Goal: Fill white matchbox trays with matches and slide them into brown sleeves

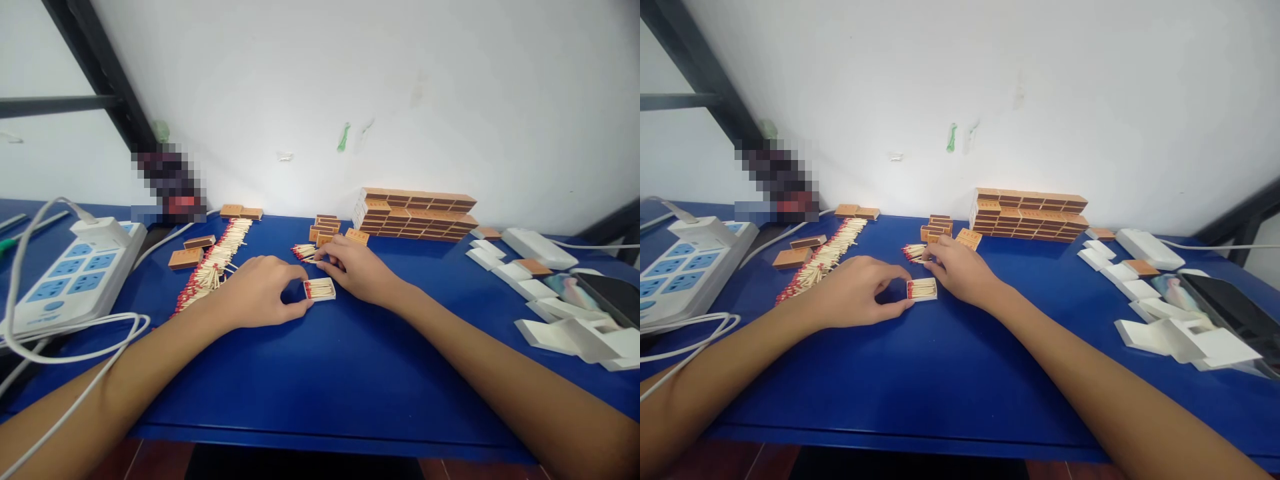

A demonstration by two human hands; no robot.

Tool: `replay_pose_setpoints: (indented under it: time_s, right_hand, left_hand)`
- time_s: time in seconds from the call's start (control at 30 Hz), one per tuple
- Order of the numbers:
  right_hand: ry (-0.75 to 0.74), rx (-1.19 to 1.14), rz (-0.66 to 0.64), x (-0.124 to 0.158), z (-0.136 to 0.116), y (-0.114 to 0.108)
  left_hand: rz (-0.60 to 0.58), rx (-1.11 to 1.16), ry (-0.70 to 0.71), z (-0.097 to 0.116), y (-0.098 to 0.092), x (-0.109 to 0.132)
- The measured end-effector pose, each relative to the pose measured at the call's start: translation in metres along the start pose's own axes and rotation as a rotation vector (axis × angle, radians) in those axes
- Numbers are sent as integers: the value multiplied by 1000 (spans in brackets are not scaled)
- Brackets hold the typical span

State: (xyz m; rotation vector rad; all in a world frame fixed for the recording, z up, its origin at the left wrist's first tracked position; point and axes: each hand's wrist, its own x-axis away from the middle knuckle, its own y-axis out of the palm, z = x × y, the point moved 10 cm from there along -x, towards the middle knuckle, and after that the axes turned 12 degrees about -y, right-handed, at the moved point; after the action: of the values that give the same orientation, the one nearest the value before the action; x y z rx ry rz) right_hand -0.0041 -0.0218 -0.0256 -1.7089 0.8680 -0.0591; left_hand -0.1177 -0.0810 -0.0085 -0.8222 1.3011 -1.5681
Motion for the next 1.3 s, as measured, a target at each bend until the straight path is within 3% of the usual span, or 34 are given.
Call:
replay_pose_setpoints:
  time_s: [0.33, 0.83, 1.07, 1.3]
  right_hand:
    - [31, -43, 24, 5, 9, -6]
    - [58, -33, -58, 9, 10, -8]
    - [26, -9, -49, 10, 3, -20]
    - [49, -24, -89, 15, 7, -11]
  left_hand:
    - [1, -6, 20, 3, -1, 1]
    - [8, -2, 17, 2, -1, 2]
    - [7, 1, 23, 2, -2, 2]
    - [23, -8, 27, 2, -2, 0]
